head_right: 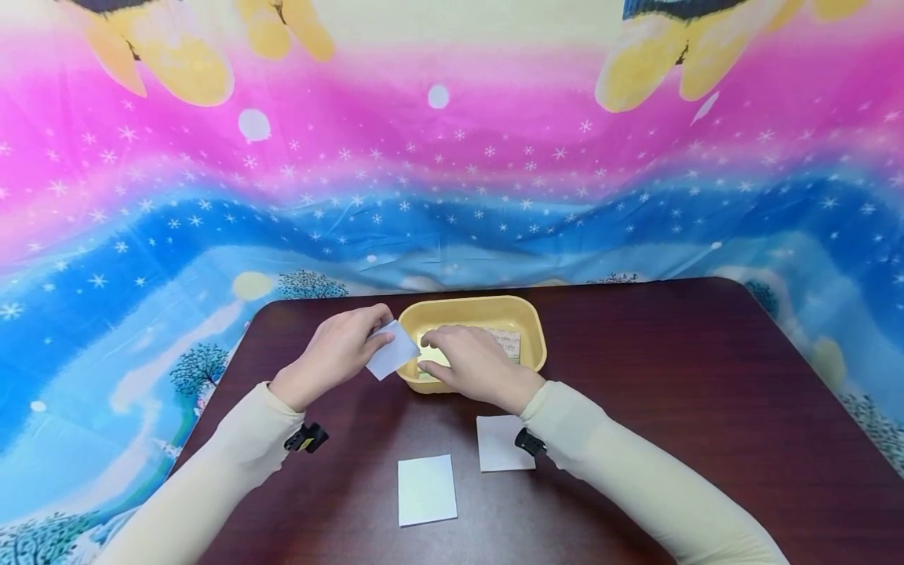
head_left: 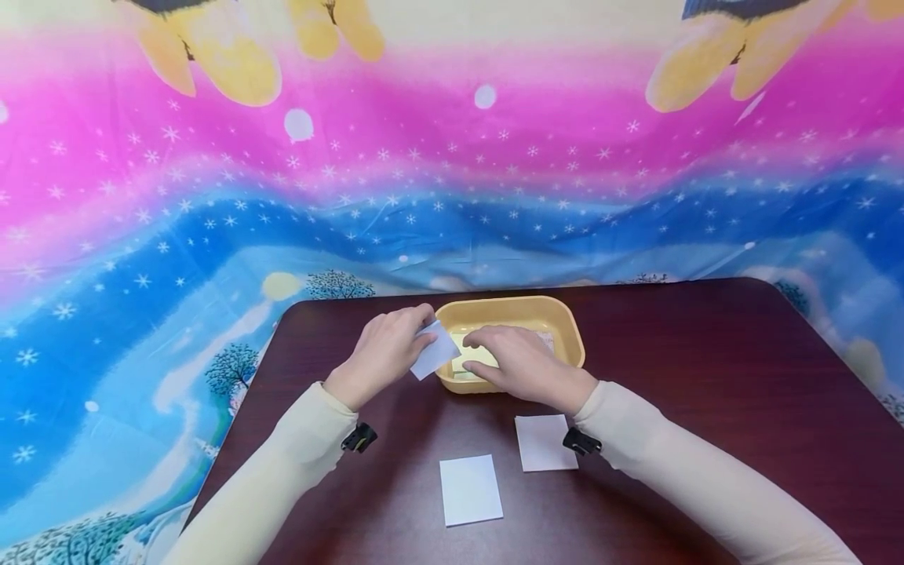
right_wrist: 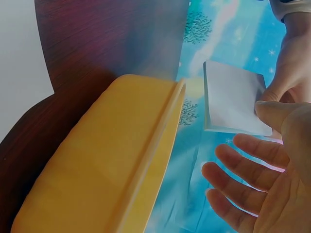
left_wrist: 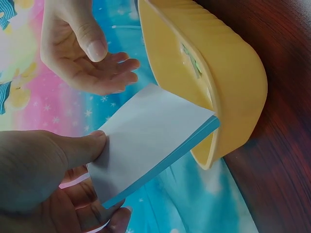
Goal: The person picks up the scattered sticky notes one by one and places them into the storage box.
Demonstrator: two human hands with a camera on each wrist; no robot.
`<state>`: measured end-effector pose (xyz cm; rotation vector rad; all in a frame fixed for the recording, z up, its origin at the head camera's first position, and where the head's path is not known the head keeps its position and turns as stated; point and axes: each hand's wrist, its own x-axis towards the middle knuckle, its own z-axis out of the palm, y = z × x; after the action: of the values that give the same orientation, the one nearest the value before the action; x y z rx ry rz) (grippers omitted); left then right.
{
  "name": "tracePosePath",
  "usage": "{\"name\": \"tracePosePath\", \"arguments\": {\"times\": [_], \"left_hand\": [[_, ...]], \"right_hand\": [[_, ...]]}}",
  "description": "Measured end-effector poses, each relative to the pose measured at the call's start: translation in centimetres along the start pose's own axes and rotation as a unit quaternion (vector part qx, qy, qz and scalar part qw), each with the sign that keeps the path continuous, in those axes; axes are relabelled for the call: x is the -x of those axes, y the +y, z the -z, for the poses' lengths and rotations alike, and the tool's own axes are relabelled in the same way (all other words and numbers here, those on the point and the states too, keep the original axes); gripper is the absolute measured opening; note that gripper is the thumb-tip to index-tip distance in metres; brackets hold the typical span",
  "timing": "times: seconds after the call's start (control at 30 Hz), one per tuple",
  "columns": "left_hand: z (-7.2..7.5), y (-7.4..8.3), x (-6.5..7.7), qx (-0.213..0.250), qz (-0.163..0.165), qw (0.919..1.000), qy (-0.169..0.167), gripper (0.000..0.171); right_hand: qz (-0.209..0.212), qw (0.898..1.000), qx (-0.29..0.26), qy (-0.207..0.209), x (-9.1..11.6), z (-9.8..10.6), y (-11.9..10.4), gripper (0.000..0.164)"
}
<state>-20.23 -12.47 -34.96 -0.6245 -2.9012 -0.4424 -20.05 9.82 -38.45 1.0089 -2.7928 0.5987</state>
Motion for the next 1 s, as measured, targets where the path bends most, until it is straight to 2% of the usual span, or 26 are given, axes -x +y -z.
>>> {"name": "tracePosePath", "arguments": {"times": [0.53, 0.83, 1.0], "left_hand": [[-0.6, 0.4, -1.3, -0.001, -0.014, 0.9997, 0.018, 0.013], [-0.8, 0.9, -2.2, -0.006, -0.015, 0.9999, 0.0, 0.015], [-1.1, 1.2, -2.7, 0.001, -0.005, 0.9999, -0.014, 0.014]], "right_hand": [[-0.006, 1.0, 0.003, 0.011, 0.1, 0.5, 1.2, 0.035], [-0.011, 1.0, 0.006, 0.015, 0.1, 0.6, 1.7, 0.036], [-0.012, 1.0, 0.007, 0.015, 0.2, 0.6, 2.1, 0.035]]}}
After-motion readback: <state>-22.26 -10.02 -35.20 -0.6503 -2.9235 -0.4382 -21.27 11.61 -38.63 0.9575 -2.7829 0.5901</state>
